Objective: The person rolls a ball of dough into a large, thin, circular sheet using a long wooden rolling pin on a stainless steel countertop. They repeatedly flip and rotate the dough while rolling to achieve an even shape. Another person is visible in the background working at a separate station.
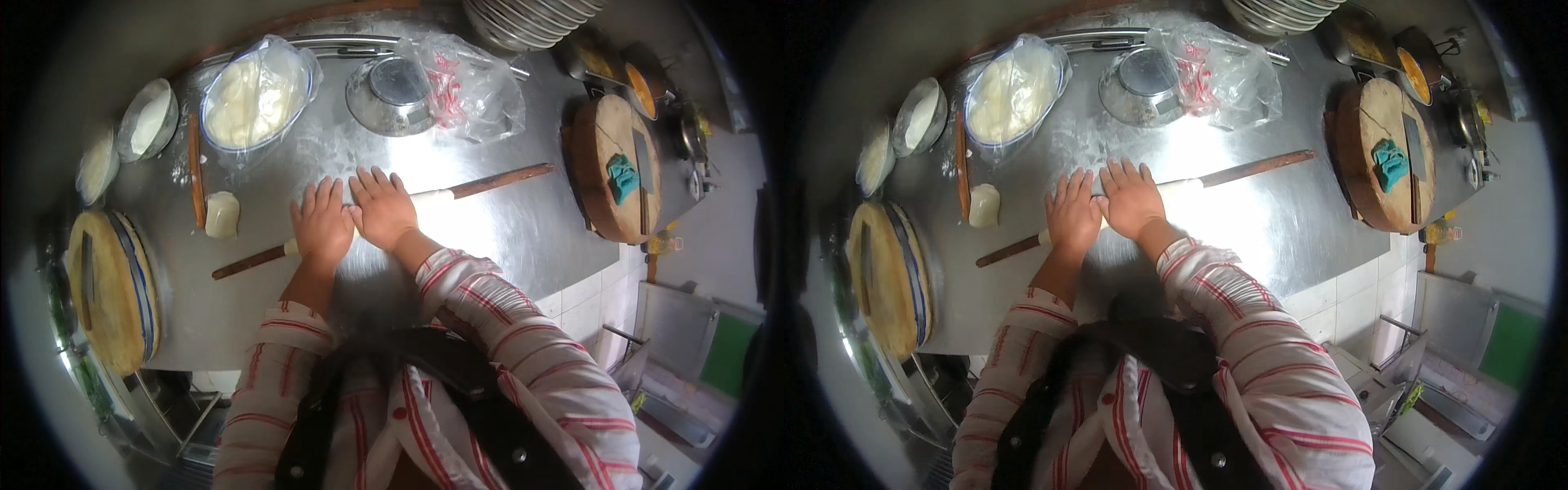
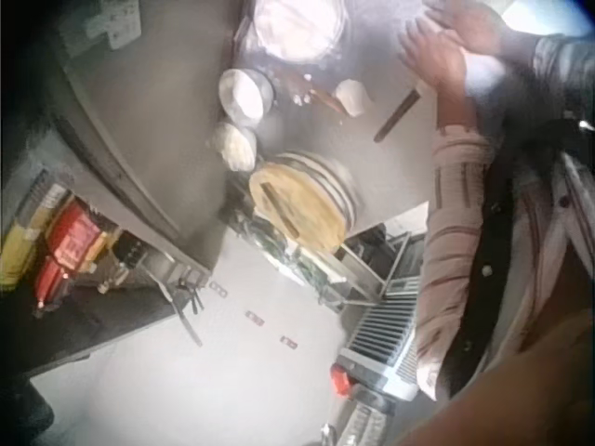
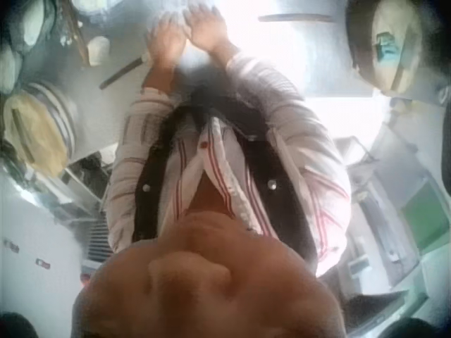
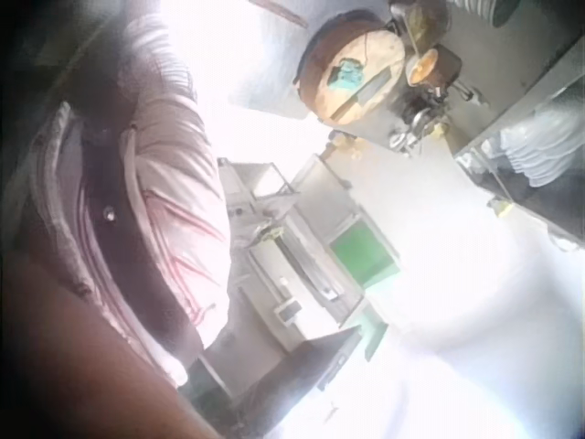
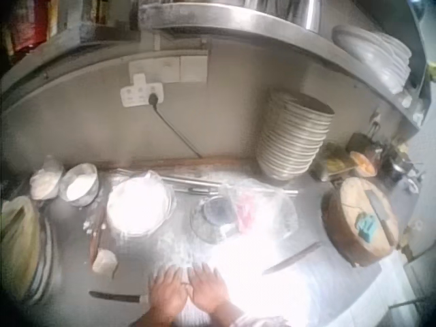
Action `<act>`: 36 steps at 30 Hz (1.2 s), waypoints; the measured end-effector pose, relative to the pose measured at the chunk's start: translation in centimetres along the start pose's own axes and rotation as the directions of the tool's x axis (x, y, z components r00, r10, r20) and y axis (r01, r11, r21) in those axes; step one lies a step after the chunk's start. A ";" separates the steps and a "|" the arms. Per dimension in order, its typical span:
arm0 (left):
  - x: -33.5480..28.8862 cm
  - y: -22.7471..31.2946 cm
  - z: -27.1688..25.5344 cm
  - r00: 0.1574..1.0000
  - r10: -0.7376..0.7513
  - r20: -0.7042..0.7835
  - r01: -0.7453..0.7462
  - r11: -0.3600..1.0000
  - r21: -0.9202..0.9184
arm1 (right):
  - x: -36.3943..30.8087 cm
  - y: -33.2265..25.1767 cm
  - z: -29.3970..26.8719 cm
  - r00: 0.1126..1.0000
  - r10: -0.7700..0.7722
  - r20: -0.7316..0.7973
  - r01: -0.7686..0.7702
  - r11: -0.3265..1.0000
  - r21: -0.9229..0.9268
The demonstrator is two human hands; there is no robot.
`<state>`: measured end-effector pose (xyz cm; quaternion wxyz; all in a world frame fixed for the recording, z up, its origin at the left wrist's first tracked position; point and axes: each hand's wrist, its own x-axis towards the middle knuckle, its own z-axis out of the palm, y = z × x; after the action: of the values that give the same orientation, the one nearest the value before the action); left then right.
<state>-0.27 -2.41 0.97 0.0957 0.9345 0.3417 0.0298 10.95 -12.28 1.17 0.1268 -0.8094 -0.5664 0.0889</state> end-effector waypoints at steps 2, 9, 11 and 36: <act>-2.3 -1.1 -0.3 0.999 -0.016 0.039 0.017 1.000 -0.014 | 0.2 0.8 -0.8 0.999 0.015 0.043 -0.017 0.999 0.035; -5.7 -6.8 -0.2 0.993 -0.012 -0.117 0.016 0.999 0.035 | -3.1 9.7 -3.4 0.993 -0.030 -0.118 0.017 0.994 -0.106; -6.7 -8.4 0.0 0.992 -0.060 -0.107 0.068 0.995 0.078 | -2.0 10.5 -3.1 0.972 -0.077 -0.224 0.070 0.997 -0.038; -2.2 -1.9 1.4 0.974 -0.054 -0.221 0.060 0.998 0.020 | -0.2 4.2 -1.3 0.995 -0.095 -0.019 0.096 0.995 0.021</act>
<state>-3.00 -2.64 -0.79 0.0458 0.9165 0.3770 0.1258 15.02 -13.95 1.15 0.1448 -0.7807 -0.6023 0.0817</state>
